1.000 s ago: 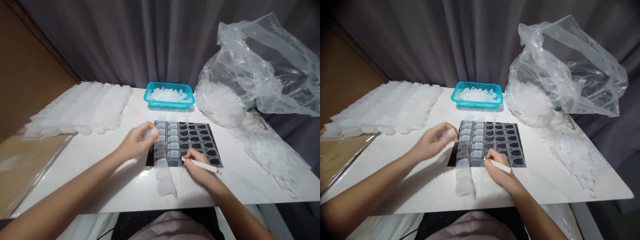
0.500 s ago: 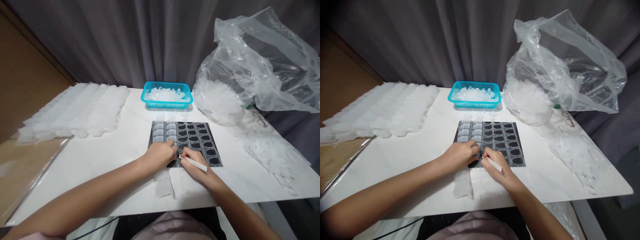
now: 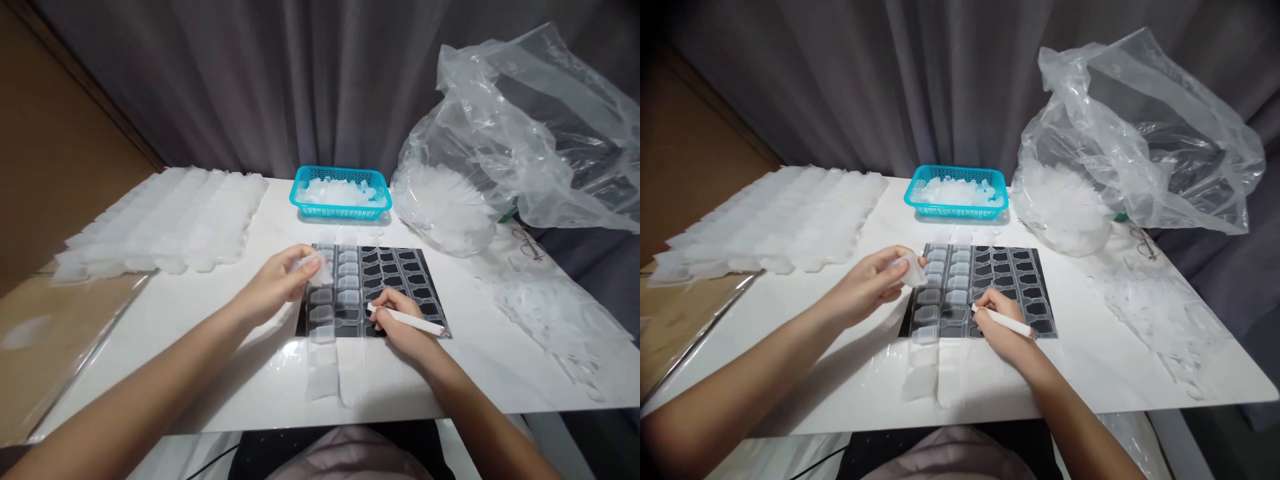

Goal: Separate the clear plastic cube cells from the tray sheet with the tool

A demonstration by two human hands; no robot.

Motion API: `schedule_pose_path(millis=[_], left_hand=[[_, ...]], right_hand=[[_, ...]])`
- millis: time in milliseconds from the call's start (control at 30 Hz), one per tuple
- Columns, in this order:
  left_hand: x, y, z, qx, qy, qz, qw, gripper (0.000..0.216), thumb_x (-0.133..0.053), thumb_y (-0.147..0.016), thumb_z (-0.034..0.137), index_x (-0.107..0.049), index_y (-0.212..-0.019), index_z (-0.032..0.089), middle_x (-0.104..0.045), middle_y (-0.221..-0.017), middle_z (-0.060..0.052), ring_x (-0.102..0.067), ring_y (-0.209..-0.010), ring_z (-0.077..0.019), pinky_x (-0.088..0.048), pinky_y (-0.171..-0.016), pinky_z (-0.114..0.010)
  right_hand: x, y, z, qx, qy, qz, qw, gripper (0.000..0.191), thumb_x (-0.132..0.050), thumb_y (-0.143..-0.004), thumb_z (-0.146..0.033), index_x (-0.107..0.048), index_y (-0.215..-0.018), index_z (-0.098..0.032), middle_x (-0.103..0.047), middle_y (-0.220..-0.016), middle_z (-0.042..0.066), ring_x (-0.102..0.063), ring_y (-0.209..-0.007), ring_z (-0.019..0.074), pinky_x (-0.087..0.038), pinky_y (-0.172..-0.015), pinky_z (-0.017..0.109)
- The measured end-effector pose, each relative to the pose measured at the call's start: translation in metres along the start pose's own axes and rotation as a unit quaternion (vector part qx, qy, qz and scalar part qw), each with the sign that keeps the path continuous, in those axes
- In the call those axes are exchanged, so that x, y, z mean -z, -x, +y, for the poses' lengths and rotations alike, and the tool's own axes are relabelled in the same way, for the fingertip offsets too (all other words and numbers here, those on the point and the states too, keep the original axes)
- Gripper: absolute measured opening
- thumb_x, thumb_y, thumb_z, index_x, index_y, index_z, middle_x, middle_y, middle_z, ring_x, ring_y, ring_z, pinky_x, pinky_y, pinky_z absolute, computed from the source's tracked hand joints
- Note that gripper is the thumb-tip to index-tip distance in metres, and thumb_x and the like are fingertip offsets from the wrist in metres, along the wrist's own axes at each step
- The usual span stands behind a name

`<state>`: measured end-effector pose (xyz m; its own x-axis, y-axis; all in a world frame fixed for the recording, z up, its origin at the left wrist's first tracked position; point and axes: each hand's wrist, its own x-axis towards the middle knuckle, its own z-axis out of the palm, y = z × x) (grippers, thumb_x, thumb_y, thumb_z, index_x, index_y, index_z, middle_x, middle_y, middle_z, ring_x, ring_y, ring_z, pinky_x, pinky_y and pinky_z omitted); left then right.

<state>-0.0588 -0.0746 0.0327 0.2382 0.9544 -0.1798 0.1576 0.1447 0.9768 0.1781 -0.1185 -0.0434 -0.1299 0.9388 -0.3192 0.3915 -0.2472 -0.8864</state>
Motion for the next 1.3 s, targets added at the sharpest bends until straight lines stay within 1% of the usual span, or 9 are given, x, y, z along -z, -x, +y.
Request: schedule_pose_path(millis=[100, 200, 300, 467, 833, 967, 1067, 1167, 1300], left_hand=[[-0.018, -0.007, -0.006, -0.005, -0.041, -0.006, 0.999, 0.028, -0.055, -0.08, 0.046, -0.049, -0.085, 0.019, -0.048, -0.059, 0.003, -0.029, -0.041, -0.0052, -0.024, -0.041, -0.02], [-0.022, -0.017, -0.01, -0.12, -0.214, 0.022, 0.969, 0.022, -0.054, -0.079, 0.034, -0.055, -0.095, 0.019, -0.059, -0.077, 0.0, -0.051, -0.06, -0.0113, -0.041, -0.056, -0.024], [-0.027, -0.023, -0.013, -0.204, -0.445, -0.036, 0.871, 0.03, -0.048, -0.082, 0.024, -0.06, -0.109, 0.025, -0.061, -0.101, -0.004, -0.058, -0.075, -0.0148, -0.044, -0.066, -0.027], [-0.044, -0.028, -0.017, -0.18, -0.631, -0.121, 0.745, 0.025, -0.045, -0.089, 0.034, -0.066, -0.101, 0.026, -0.059, -0.095, -0.007, -0.056, -0.058, -0.014, -0.037, -0.05, -0.025], [-0.061, -0.04, -0.014, -0.17, -0.669, -0.164, 0.705, 0.023, -0.06, -0.081, 0.037, -0.067, -0.094, 0.02, -0.06, -0.091, -0.009, -0.061, -0.062, -0.0191, -0.037, -0.052, -0.028], [-0.051, -0.041, -0.022, -0.183, -0.622, -0.168, 0.742, 0.019, -0.055, -0.082, 0.032, -0.067, -0.089, 0.019, -0.062, -0.091, -0.007, -0.059, -0.064, -0.0162, -0.039, -0.055, -0.027], [-0.023, -0.039, -0.024, -0.179, -0.471, -0.122, 0.855, 0.022, -0.053, -0.083, 0.037, -0.065, -0.082, 0.019, -0.063, -0.085, -0.004, -0.059, -0.073, -0.0158, -0.043, -0.063, -0.027], [0.01, -0.032, -0.015, -0.12, -0.243, 0.059, 0.961, 0.029, -0.053, -0.081, 0.044, -0.059, -0.071, 0.017, -0.06, -0.071, -0.002, -0.055, -0.066, -0.0131, -0.043, -0.059, -0.025], [0.027, -0.016, 0.0, -0.06, -0.032, 0.212, 0.975, 0.03, -0.06, -0.074, 0.045, -0.055, -0.071, 0.016, -0.051, -0.061, 0.002, -0.044, -0.052, -0.0082, -0.034, -0.047, -0.019]], right_hand=[[0.002, -0.004, 0.001, 0.004, -0.022, -0.008, 1.0, 0.017, -0.049, -0.076, -0.03, -0.055, -0.089, -0.02, -0.063, -0.079, 0.001, -0.055, -0.063, 0.0126, -0.036, -0.049, 0.02], [0.005, -0.014, -0.001, 0.016, -0.001, -0.027, 0.999, 0.013, -0.049, -0.074, -0.027, -0.054, -0.083, -0.019, -0.062, -0.075, 0.001, -0.055, -0.062, 0.012, -0.036, -0.049, 0.019], [0.006, -0.025, -0.003, -0.001, 0.015, -0.038, 0.999, 0.011, -0.047, -0.074, -0.027, -0.052, -0.08, -0.019, -0.061, -0.073, 0.0, -0.054, -0.058, 0.0116, -0.036, -0.048, 0.02], [0.004, -0.034, 0.0, 0.026, 0.044, -0.033, 0.998, 0.012, -0.046, -0.075, -0.027, -0.054, -0.08, -0.02, -0.062, -0.075, -0.001, -0.054, -0.061, 0.0111, -0.033, -0.048, 0.019], [0.003, -0.032, 0.002, 0.024, 0.036, -0.037, 0.998, 0.013, -0.045, -0.074, -0.026, -0.054, -0.081, -0.019, -0.058, -0.069, -0.002, -0.048, -0.054, 0.0092, -0.031, -0.046, 0.019], [0.005, -0.028, 0.0, 0.081, 0.067, -0.034, 0.994, 0.007, -0.046, -0.074, -0.024, -0.05, -0.075, -0.018, -0.046, -0.059, -0.003, -0.041, -0.054, 0.0086, -0.025, -0.049, 0.02], [0.008, -0.025, -0.003, 0.099, 0.081, -0.042, 0.991, 0.01, -0.045, -0.077, -0.026, -0.045, -0.071, -0.017, -0.042, -0.057, -0.003, -0.036, -0.052, 0.0082, -0.021, -0.048, 0.021], [0.008, -0.022, -0.006, 0.104, 0.096, -0.044, 0.989, 0.013, -0.045, -0.077, -0.026, -0.043, -0.069, -0.017, -0.043, -0.058, -0.003, -0.036, -0.052, 0.0081, -0.02, -0.047, 0.022], [0.004, -0.021, -0.008, 0.084, 0.091, -0.036, 0.992, 0.008, -0.047, -0.075, -0.024, -0.049, -0.071, -0.018, -0.049, -0.06, -0.003, -0.042, -0.054, 0.0089, -0.024, -0.048, 0.02]])
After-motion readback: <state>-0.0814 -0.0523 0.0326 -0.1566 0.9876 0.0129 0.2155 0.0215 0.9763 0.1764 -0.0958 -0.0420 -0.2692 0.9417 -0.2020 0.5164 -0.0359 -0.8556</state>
